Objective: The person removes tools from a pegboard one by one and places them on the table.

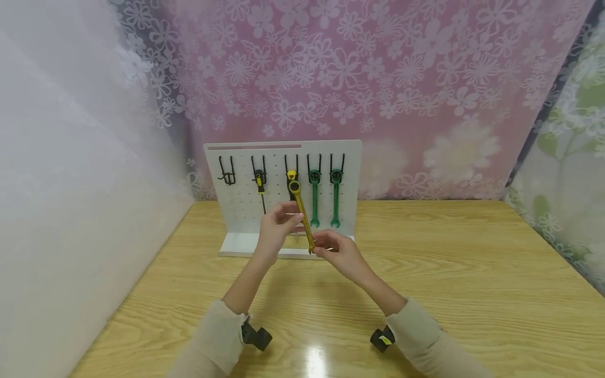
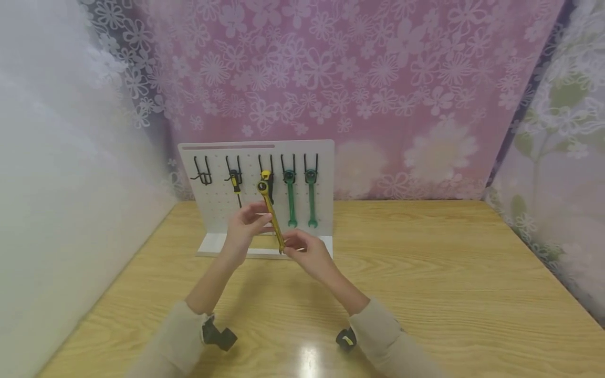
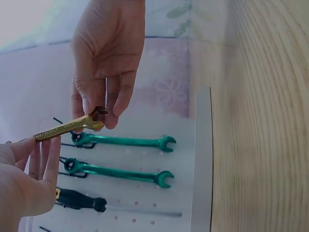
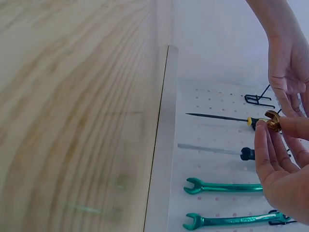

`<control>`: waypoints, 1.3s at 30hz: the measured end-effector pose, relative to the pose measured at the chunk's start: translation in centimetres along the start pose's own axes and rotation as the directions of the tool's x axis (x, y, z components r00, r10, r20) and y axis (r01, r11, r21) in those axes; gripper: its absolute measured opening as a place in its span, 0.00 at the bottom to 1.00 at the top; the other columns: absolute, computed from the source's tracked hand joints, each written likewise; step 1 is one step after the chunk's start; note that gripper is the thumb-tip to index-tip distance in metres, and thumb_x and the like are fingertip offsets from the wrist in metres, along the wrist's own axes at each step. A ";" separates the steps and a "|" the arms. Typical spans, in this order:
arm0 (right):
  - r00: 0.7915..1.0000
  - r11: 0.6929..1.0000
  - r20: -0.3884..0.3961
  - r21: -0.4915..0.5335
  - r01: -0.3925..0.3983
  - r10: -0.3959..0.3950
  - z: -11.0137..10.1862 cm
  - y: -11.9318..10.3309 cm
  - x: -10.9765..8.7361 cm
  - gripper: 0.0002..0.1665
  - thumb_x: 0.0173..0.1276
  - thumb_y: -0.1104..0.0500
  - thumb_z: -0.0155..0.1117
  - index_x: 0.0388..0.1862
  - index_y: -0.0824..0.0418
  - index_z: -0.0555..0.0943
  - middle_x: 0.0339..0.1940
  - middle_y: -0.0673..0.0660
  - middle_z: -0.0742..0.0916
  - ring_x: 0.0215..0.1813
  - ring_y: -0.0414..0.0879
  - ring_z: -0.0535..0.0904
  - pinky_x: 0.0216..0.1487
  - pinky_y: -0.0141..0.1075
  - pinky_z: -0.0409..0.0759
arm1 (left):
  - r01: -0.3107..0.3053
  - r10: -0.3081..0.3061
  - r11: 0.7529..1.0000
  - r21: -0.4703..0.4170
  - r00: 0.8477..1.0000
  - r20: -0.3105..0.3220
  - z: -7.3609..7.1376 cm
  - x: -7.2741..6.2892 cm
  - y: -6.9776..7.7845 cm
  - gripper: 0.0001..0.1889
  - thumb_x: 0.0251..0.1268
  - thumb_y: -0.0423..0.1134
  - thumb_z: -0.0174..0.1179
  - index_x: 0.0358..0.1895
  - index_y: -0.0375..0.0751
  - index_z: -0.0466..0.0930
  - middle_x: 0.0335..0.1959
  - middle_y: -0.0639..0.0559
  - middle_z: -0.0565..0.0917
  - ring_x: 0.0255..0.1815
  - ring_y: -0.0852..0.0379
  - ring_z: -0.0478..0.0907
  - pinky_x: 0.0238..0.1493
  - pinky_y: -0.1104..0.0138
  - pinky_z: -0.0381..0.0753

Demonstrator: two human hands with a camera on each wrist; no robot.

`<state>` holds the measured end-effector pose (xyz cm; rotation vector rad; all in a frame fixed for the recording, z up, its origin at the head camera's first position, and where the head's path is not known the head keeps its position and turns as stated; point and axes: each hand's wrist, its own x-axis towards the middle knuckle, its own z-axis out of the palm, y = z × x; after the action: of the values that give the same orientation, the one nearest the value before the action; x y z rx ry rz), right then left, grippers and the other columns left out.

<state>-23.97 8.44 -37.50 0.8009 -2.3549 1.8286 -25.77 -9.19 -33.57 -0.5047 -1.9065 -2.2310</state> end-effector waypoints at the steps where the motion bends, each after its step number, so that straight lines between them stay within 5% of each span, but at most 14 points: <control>1: 1.000 1.000 -0.008 -0.004 -0.005 0.005 -0.2 0.1 -0.2 0.13 0.64 0.65 0.60 0.48 0.67 0.77 0.38 0.60 0.84 0.40 0.51 0.80 0.41 0.38 0.80 | 0.001 -0.001 1.000 -0.004 1.000 0.006 0.3 0.0 -0.1 0.11 0.61 0.27 0.58 0.46 0.30 0.74 0.38 0.47 0.78 0.37 0.55 0.78 0.40 0.56 0.81; 27: 0.991 1.000 -0.132 -0.022 -0.013 0.010 -5.0 1.1 -5.0 0.19 0.63 0.70 0.59 0.54 0.66 0.72 0.40 0.62 0.81 0.43 0.52 0.78 0.43 0.34 0.78 | 0.062 -0.053 0.996 -0.064 0.990 0.131 6.8 0.2 -2.7 0.13 0.61 0.29 0.58 0.49 0.27 0.74 0.39 0.45 0.78 0.37 0.54 0.78 0.39 0.55 0.80; 39: 0.996 1.000 -0.091 -0.004 -0.005 0.005 -7.1 1.5 -6.4 0.26 0.62 0.72 0.59 0.59 0.70 0.67 0.42 0.67 0.79 0.41 0.49 0.78 0.41 0.34 0.79 | 0.143 -0.133 0.986 -0.090 0.986 0.101 10.0 0.5 -4.5 0.14 0.60 0.29 0.60 0.49 0.30 0.77 0.40 0.47 0.80 0.36 0.55 0.78 0.37 0.58 0.82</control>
<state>-20.98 17.56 -38.94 0.6965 -2.3064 1.8201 -26.31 1.43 -36.22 -0.5162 -1.9413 -2.4386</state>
